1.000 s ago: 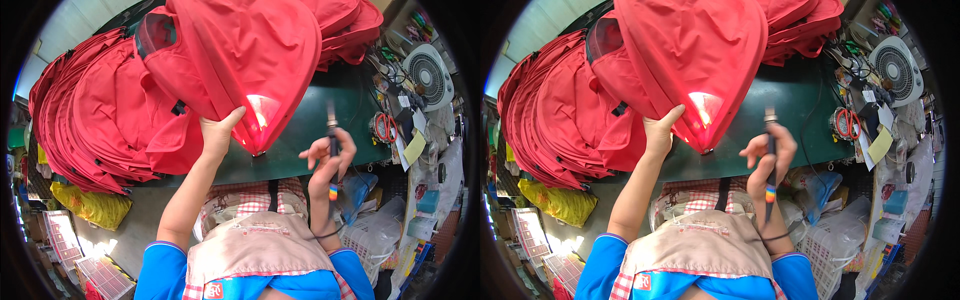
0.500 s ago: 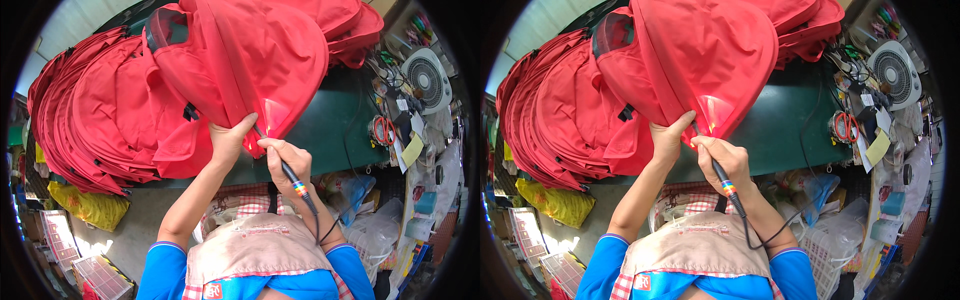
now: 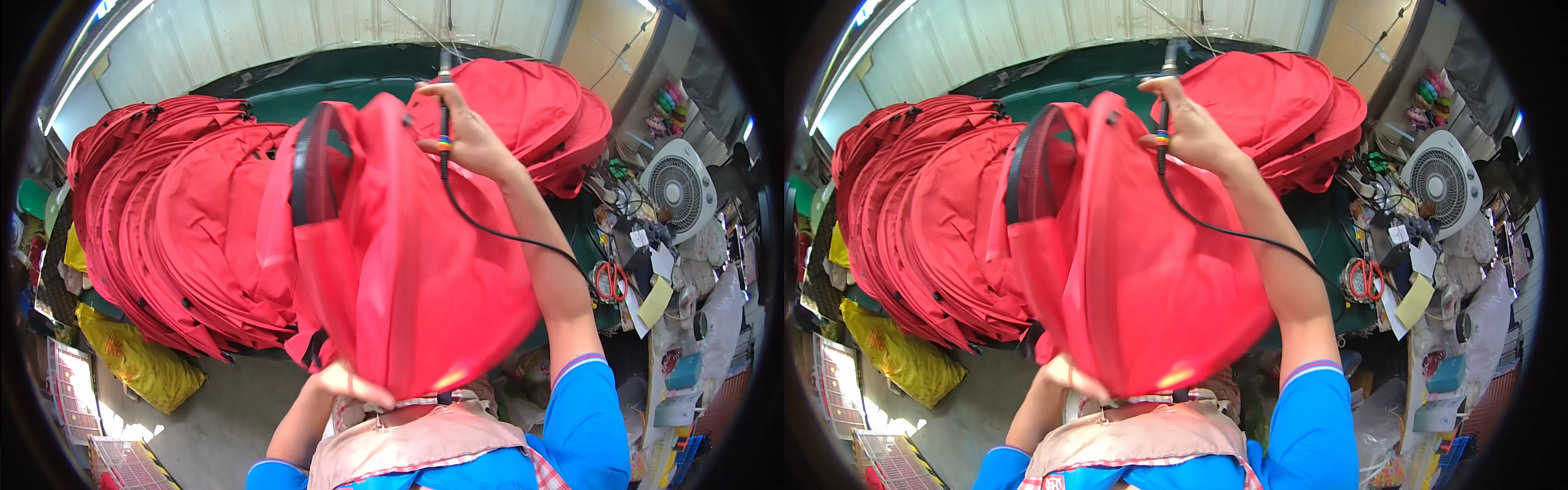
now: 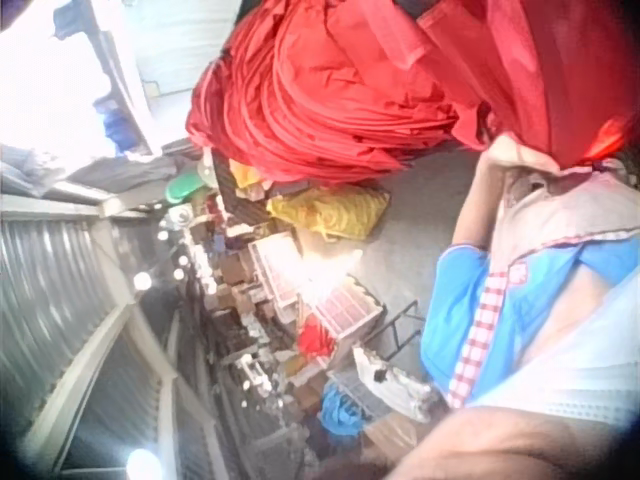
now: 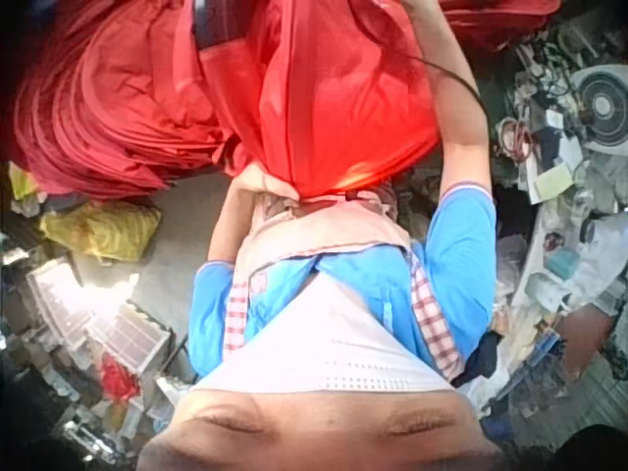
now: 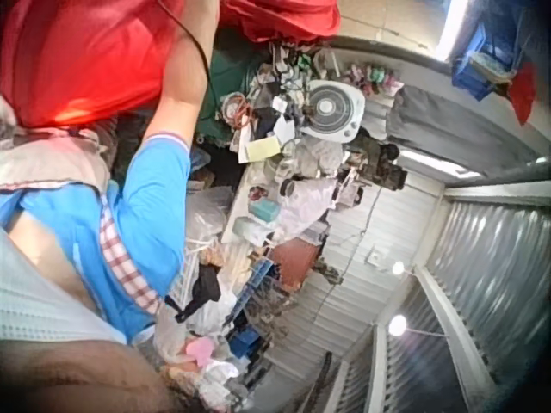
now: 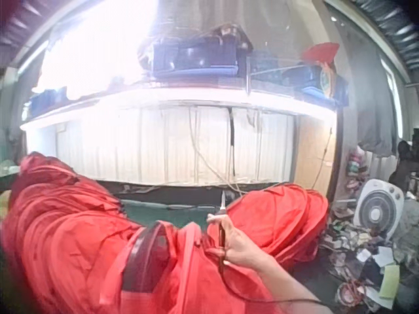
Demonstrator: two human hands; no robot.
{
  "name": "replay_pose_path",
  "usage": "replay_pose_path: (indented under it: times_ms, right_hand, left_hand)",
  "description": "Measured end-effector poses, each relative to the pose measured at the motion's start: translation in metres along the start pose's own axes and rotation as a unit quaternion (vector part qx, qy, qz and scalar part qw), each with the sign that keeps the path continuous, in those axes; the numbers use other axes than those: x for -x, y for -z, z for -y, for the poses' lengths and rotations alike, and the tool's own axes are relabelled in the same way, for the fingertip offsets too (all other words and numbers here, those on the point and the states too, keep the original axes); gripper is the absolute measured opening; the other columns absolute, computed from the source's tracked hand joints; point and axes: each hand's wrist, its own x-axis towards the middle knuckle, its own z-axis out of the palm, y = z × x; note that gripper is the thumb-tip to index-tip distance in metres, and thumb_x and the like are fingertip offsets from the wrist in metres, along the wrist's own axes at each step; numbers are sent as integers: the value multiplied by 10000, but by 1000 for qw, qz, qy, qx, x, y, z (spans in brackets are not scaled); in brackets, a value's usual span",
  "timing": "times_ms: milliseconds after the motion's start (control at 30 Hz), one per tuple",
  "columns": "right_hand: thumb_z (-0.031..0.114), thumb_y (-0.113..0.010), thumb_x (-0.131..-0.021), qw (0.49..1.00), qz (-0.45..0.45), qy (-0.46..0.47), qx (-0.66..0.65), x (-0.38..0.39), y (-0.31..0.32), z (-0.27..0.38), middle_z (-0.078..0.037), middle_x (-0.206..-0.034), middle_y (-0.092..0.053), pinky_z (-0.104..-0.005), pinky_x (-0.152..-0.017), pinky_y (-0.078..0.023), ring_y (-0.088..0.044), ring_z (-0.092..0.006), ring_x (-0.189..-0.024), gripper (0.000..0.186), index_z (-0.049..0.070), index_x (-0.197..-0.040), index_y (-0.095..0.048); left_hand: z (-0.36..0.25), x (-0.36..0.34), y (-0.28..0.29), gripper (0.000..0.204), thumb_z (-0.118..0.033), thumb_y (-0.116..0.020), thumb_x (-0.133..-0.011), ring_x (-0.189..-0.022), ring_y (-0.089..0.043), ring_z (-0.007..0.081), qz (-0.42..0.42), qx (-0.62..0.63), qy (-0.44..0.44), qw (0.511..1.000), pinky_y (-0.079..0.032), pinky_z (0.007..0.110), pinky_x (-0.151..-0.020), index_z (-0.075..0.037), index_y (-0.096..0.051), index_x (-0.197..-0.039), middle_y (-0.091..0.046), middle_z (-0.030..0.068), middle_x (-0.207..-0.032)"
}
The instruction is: The person uses a soldering iron to seal seams and edges on red fabric bags, then trims excess material with scissors. The person repeatedly picks up bags from a pile, applies heat to specific seams, and places finished items aside.
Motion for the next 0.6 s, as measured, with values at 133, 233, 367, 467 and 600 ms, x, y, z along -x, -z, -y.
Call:
replay_pose_path:
  times_ms: [133, 233, 367, 467, 600]
  right_hand:
    - [-47, -697, -809, 993, -11, 25, -112, -16, 2, -27, 7, -939, -551, -235, -785, -444, -534, -98, -869, 318, 93, -1074, -592]
    - [1, -738, -840, 952, -288, 103, 13, -24, 4, -25, 39, -831, -508, -215, -611, -396, -472, -51, -709, 261, 112, -1034, -604]
    - [80, -820, -839, 899, -421, 54, -110, -16, 59, 90, -19, -938, -644, -217, -630, -468, -574, -70, -748, 418, 94, -1152, -543]
    - [91, -831, -828, 903, -384, 142, 129, 5, 38, 107, -25, -1122, -673, -268, -764, -490, -593, -91, -897, 456, 101, -1175, -535]
    - [2, -769, -849, 937, -266, 162, 157, 49, 3, 66, -131, -1273, -675, -304, -832, -509, -643, -176, -1004, 394, 78, -1155, -533]
  left_hand:
    - [-56, 35, 56, 757, -191, -923, -684, -1109, -660, 255, -148, -79, -10, 986, -543, 389, -947, 15, -575, -1324, -637, 127, -1306]
    - [-70, 27, 92, 445, -30, -673, -889, -848, -648, 161, -626, -131, -229, 733, -563, 325, -757, 99, -517, -1286, -591, 144, -1273]
    - [34, -38, 90, 439, -89, -550, -997, -1138, -592, 218, -623, 38, -247, 741, -497, 325, -1005, -35, -472, -1426, -531, 152, -1381]
    - [20, -114, -17, 471, -218, -523, -1019, -1219, -546, 234, -402, 198, -184, 875, -459, 382, -1054, -31, -445, -1445, -493, 144, -1434]
    - [-1, -141, -18, 562, -389, -488, -1048, -1328, -485, 256, -286, 325, -162, 887, -407, 458, -1120, -26, -410, -1470, -442, 133, -1505]
